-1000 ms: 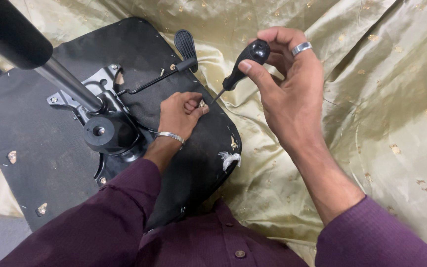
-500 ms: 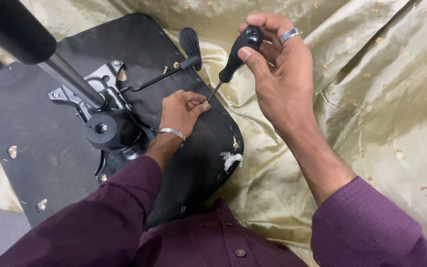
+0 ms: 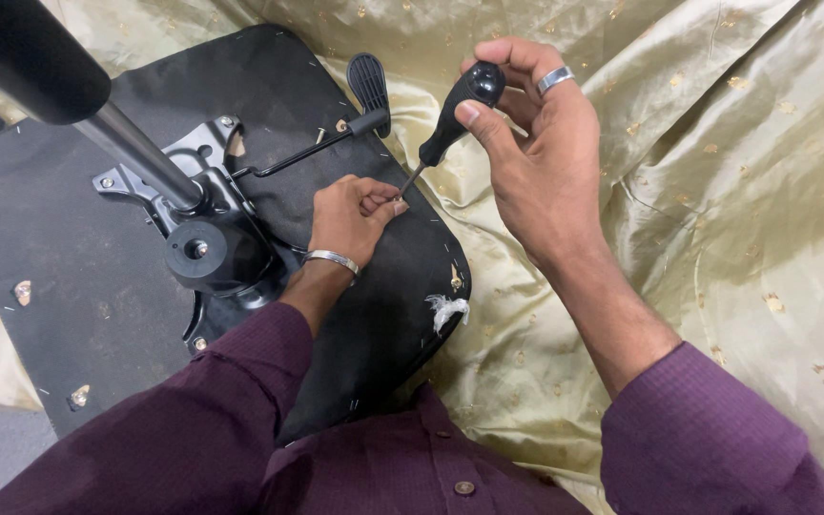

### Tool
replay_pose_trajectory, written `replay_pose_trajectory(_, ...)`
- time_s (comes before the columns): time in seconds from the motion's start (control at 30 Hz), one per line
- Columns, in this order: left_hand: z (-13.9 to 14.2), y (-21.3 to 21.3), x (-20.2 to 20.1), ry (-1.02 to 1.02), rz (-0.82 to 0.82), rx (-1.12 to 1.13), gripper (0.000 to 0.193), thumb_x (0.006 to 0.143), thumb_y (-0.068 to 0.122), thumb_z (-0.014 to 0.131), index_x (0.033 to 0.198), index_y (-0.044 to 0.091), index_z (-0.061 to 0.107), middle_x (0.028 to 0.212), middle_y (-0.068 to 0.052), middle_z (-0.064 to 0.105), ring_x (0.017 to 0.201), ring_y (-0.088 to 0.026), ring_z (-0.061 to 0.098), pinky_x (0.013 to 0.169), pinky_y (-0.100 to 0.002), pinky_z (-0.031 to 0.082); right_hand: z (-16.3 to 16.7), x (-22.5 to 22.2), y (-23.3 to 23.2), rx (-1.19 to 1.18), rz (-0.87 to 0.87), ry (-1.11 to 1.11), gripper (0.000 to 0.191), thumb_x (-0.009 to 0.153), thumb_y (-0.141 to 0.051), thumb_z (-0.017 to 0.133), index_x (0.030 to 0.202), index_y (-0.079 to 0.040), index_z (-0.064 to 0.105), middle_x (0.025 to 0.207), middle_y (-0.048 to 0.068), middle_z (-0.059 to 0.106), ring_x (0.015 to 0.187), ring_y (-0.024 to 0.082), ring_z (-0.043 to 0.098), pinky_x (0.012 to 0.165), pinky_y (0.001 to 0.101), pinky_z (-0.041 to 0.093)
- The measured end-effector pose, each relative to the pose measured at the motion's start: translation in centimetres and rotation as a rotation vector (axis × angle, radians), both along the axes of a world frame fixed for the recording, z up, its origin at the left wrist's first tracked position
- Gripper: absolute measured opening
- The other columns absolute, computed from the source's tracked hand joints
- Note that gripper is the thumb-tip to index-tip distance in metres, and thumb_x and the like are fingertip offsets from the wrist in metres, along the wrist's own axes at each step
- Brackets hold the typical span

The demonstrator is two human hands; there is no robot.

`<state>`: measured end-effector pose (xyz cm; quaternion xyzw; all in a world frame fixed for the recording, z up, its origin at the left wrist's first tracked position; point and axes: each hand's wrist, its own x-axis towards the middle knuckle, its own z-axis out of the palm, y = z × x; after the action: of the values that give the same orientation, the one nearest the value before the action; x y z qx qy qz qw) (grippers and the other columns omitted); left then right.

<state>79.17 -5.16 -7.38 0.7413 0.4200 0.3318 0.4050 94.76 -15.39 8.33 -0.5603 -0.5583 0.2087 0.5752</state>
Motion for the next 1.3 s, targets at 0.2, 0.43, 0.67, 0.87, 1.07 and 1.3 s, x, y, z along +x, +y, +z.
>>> replay_pose_trajectory(0.2,0.0,0.1,0.0,0.019,-0.002,0.017,0.022,0.079,0.016,0.086,0.098,0.006,0.081,0.085,-0.006,0.073,0.071,-0.011,0.07,0.072,-0.026,0.06,0.8,-0.9,0.1,-0.021,0.008,-0.016,0.03,0.104,0.003,0.07,0.132,-0.006,0.063,0.125,0.003,0.065,0.119,0.012,0.068,0.103,0.0305,0.063)
replay_pose_trajectory(0.43,0.0,0.0,0.0,0.073,0.011,0.067,0.027,0.075,0.02,0.088,0.1,0.01,0.082,0.083,-0.005,0.07,0.069,-0.012,0.067,0.072,-0.027,0.058,2.0,-1.6,0.3,0.026,0.034,-0.218,0.034,0.104,0.0,0.067,0.136,-0.011,0.067,0.135,0.003,0.065,0.124,0.014,0.067,0.11,0.0315,0.059)
replay_pose_trajectory(0.67,-0.3,-0.1,0.0,0.062,0.006,0.131,0.029,0.074,0.02,0.088,0.101,0.011,0.082,0.082,-0.004,0.068,0.069,-0.013,0.064,0.072,-0.026,0.057,2.5,-2.2,0.5,0.157,0.083,-0.26,0.03,0.1,0.002,0.072,0.127,-0.007,0.068,0.129,0.008,0.057,0.121,0.016,0.063,0.11,0.0316,0.053)
replay_pose_trajectory(0.87,-0.5,-0.2,0.2,0.061,0.019,0.118,0.028,0.076,0.018,0.086,0.103,0.01,0.081,0.084,-0.005,0.068,0.069,-0.013,0.065,0.072,-0.027,0.057,2.8,-2.9,1.5,-0.084,-0.098,-0.18,0.027,0.092,-0.005,0.079,0.118,-0.006,0.072,0.111,0.007,0.062,0.1,0.018,0.067,0.101,0.03,0.058)
replay_pose_trajectory(1.07,-0.6,-0.3,0.3,0.042,0.015,0.126,0.028,0.077,0.016,0.085,0.104,0.009,0.08,0.086,-0.006,0.068,0.071,-0.013,0.065,0.072,-0.027,0.058,2.3,-2.9,1.7,0.087,0.055,-0.103,0.023,0.095,0.001,0.064,0.117,-0.006,0.07,0.125,0.0,0.061,0.118,0.008,0.063,0.107,0.0246,0.055)
replay_pose_trajectory(1.3,-0.3,-0.4,0.2,0.047,0.016,0.097,0.03,0.076,0.014,0.085,0.105,0.01,0.081,0.086,-0.005,0.069,0.071,-0.013,0.066,0.073,-0.027,0.058,1.4,-2.6,1.9,0.1,-0.053,-0.263,0.023,0.098,-0.004,0.081,0.12,-0.006,0.075,0.11,0.007,0.066,0.099,0.014,0.07,0.096,0.0301,0.061)
